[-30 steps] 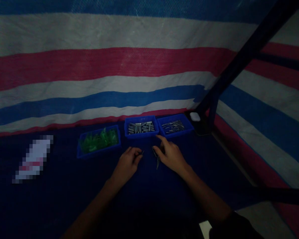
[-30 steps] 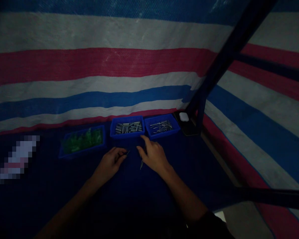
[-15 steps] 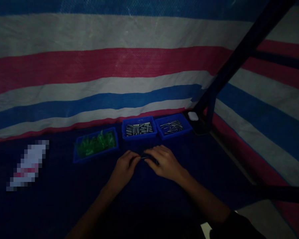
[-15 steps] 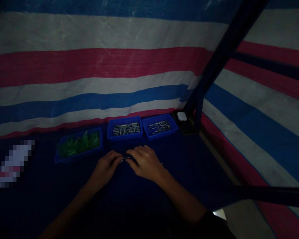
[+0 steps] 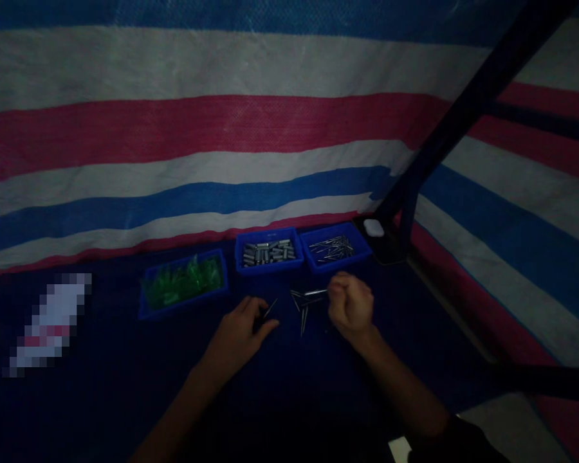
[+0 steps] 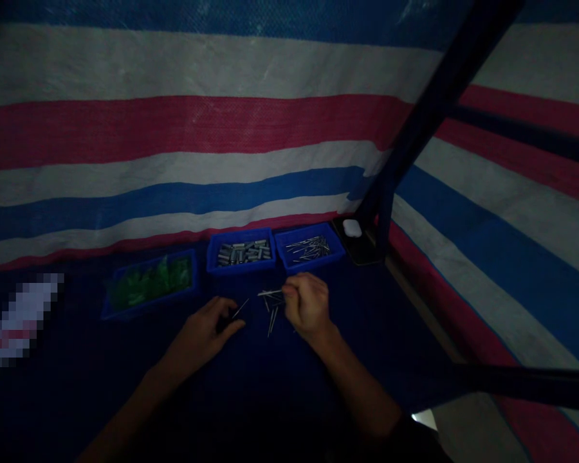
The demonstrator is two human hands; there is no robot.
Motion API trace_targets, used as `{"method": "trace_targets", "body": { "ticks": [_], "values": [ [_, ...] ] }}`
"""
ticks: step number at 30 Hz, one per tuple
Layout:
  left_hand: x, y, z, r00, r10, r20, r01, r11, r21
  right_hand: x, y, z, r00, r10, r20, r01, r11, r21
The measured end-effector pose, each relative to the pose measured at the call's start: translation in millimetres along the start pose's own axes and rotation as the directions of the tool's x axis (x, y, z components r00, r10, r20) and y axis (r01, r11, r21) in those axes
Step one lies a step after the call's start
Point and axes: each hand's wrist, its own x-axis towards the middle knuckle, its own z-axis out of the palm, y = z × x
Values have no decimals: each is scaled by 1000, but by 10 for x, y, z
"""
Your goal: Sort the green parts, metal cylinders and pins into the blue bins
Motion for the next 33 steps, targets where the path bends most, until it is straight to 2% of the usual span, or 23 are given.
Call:
{"method": "trace_targets", "body": {
  "ticks": [1,3,4,5,7,9,11,13,15,16,19,22,24,26,28,29,30,31,33],
  "values": [
    [-3,-12,8,1000,1,29,-2,999,42,28,68,-64,991,61,-123,-68,996,-57],
    [-8,-20,21,997,2,78,-10,995,102,95,215,-171,923,177,-341,-246,954,-173],
    [-10,-17,24,996,-1,95,-10,992,123,131,282,-206,896,229,-380,-329,917,-225],
    [-9,-11,26,995,-4,105,-10,991,135,163,333,-224,891,273,-362,-379,888,-262],
    [-5,3,25,995,-12,101,-2,991,131,199,368,-212,919,373,-127,-394,873,-287],
    [6,7,24,997,-10,77,3,996,86,181,291,-147,915,382,130,-344,906,-246],
    [16,1,22,999,-5,39,3,1000,30,115,127,-55,899,280,338,-249,959,-133],
    [23,-7,19,1000,9,18,-9,1000,-12,30,-54,36,831,75,551,-100,995,15],
    [22,-8,14,999,34,19,-33,999,-33,-45,-186,107,765,-72,640,13,995,98],
    [19,-4,10,999,47,23,-46,998,-40,-73,-223,132,748,-110,655,51,993,109],
    [10,26,-4,998,62,30,-60,996,-61,-103,-242,163,736,-130,664,95,991,89],
    [0,75,-19,998,48,38,-44,994,-104,-63,-199,142,745,-108,658,88,994,63],
    [-18,110,-21,997,40,59,-31,990,-136,-14,-155,99,784,-91,614,90,995,32],
    [-44,145,-2,995,46,85,-33,989,-145,34,-89,27,867,-71,493,84,996,-5],
    [-67,190,43,992,68,108,-56,993,-107,68,7,-73,961,-18,276,39,997,-71],
    [-71,220,75,990,75,115,-67,995,-71,80,64,-128,991,21,133,-4,993,-121],
    [-69,257,112,991,73,115,-70,997,-27,89,124,-181,998,52,-20,-55,983,-175],
    [-60,298,150,993,59,103,-62,998,21,98,183,-229,984,74,-161,-110,968,-226],
    [-25,387,224,999,15,52,-20,994,111,120,287,-291,937,95,-335,-200,935,-293]
  ]
}}
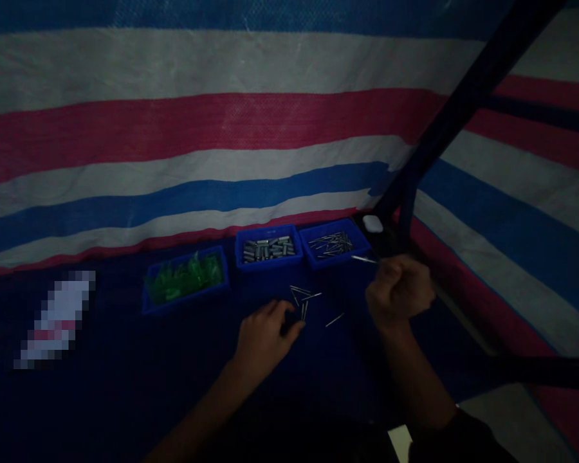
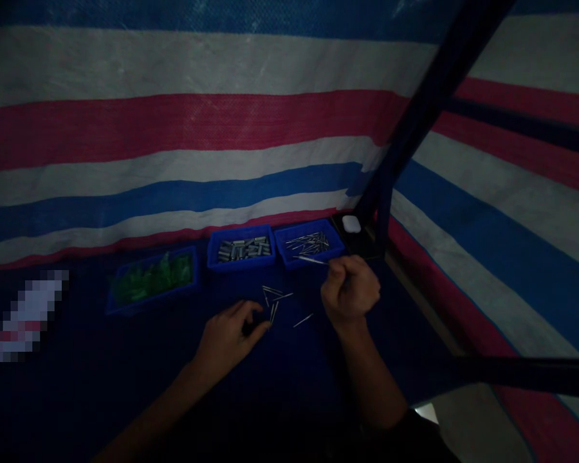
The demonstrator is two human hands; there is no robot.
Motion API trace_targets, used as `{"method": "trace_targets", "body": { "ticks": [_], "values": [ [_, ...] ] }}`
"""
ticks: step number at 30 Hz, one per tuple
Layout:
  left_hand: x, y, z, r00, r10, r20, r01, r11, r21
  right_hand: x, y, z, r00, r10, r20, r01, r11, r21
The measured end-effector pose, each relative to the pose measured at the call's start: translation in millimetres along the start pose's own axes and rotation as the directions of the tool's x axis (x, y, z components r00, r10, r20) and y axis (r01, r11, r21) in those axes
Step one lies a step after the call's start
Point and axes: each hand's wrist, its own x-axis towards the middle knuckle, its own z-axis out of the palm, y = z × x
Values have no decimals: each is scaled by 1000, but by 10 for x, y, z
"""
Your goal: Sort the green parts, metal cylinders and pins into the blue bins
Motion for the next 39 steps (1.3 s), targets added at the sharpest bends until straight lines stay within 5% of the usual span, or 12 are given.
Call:
{"method": "trace_targets", "body": {
  "ticks": [2,7,13,18,24,31,34,36,39],
  "values": [
    [42,73,43,999,-30,-33,32,998,59,30,54,21,999,43,29,-42,998,-44],
    [44,26,26,998,-49,-29,52,995,87,-70,-102,120,911,64,407,-76,997,14],
    [-35,-210,-67,999,24,-31,-26,997,-72,-321,-425,179,706,-190,682,4,964,264],
    [-13,-255,-129,995,20,-99,-51,948,-315,-356,-509,155,571,-406,714,67,890,452],
    [-11,-216,-180,992,55,-111,-98,898,-429,-318,-530,115,623,-476,621,131,846,517],
    [-24,-223,-202,992,94,-85,-121,905,-408,-255,-587,38,611,-513,603,166,828,536],
    [-28,-275,-209,990,120,-79,-138,946,-294,-181,-474,25,752,-447,485,203,857,474],
    [-36,-298,-195,985,164,-55,-171,974,-148,-117,-337,47,873,-278,401,148,934,326],
    [-47,-283,-151,981,194,20,-194,980,31,-52,-155,100,900,19,436,-53,996,67]
  ]
}}
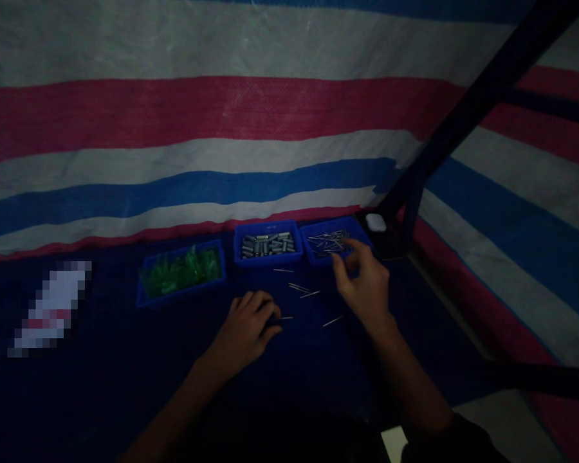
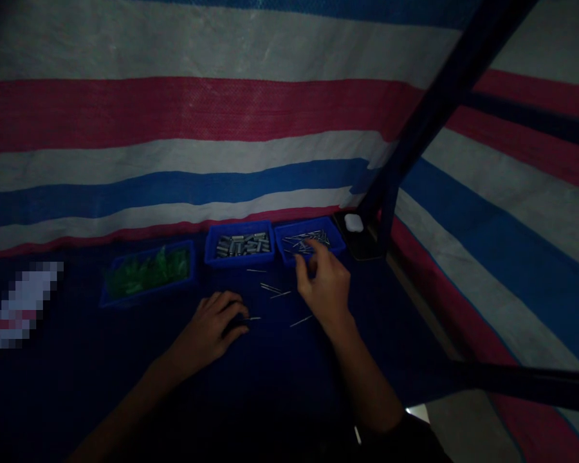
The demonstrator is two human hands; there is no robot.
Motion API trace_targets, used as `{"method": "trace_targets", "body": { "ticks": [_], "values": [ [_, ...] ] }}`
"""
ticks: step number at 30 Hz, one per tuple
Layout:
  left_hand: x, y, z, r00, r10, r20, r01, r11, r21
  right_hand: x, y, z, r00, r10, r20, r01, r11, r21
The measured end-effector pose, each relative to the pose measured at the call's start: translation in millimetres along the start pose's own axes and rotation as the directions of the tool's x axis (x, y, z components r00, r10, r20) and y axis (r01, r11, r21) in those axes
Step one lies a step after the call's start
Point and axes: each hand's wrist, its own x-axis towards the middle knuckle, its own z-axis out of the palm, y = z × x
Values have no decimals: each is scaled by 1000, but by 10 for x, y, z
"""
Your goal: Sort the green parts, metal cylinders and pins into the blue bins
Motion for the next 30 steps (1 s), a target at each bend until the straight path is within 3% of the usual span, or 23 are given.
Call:
{"method": "trace_targets", "body": {
  "ticks": [3,6,10,14,17,19,22,24,25,28,30],
  "values": [
    [15,44,42,998,-29,48,27,999,32,-15,14,29,978,75,195,-75,997,-6],
    [46,44,61,997,-54,45,58,995,-81,-109,-136,72,927,-100,362,46,987,156],
    [82,-12,34,986,-165,-39,146,942,-302,-231,-329,144,806,-360,469,225,921,319],
    [88,-20,-16,969,-238,-70,187,887,-421,-279,-367,199,759,-420,497,288,902,322],
    [88,-18,-21,958,-280,-59,225,865,-448,-264,-358,178,774,-414,480,288,904,315],
    [108,-35,-1,954,-290,-75,230,869,-438,-232,-342,123,810,-412,417,295,901,318],
    [195,-67,57,954,-263,-141,199,912,-359,-155,-264,25,929,-362,82,328,904,275],
    [282,-60,98,950,-266,-167,221,943,-247,-94,-169,-7,959,-222,-178,251,955,161],
    [327,-42,114,945,-282,-167,253,951,-176,-66,-115,-6,960,-134,-246,163,981,105],
    [435,53,133,918,-366,-151,374,927,31,-20,25,47,976,76,-202,-74,997,19],
    [469,115,128,899,-415,-142,430,897,105,-34,60,98,990,95,-108,-93,995,24]
  ]
}}
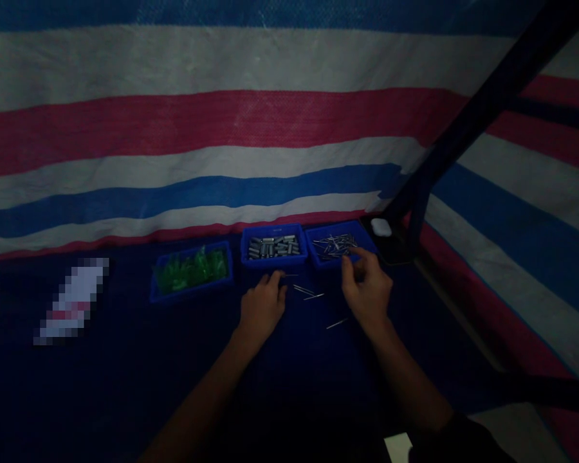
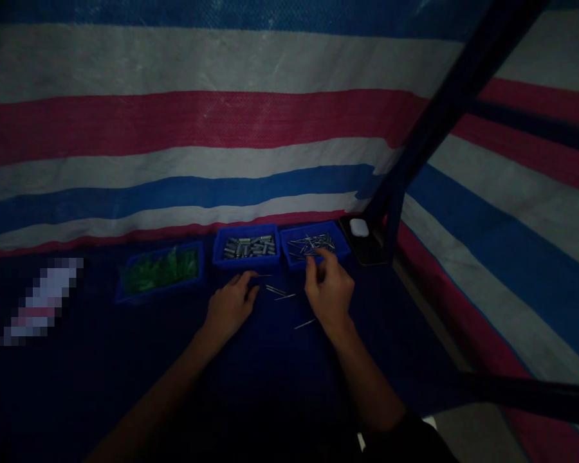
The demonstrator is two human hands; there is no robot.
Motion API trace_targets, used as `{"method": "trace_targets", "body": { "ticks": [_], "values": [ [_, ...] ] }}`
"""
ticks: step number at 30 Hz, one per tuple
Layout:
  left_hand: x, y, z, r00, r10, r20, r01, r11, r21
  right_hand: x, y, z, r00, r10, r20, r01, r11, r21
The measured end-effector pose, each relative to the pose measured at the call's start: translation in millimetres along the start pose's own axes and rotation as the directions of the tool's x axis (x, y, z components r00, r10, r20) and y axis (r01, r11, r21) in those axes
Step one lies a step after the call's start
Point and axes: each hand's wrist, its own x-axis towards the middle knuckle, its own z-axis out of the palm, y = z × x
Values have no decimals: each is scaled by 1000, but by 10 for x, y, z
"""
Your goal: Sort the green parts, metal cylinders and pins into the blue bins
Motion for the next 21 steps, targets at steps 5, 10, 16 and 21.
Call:
{"method": "trace_targets", "body": {
  "ticks": [5,10,16,21],
  "values": [
    [-19,-40,-6,999,23,37,-23,1000,-1,-157,-129,108,970,-124,207,99,987,125],
    [-42,-238,-11,980,192,59,-168,946,-277,-280,-266,175,798,-343,496,237,935,266],
    [-74,-316,-99,950,284,131,-186,849,-494,-287,-319,152,699,-477,532,366,879,307],
    [-73,-310,-92,961,252,116,-158,841,-518,-278,-330,118,844,-429,321,371,901,227]
  ]
}}
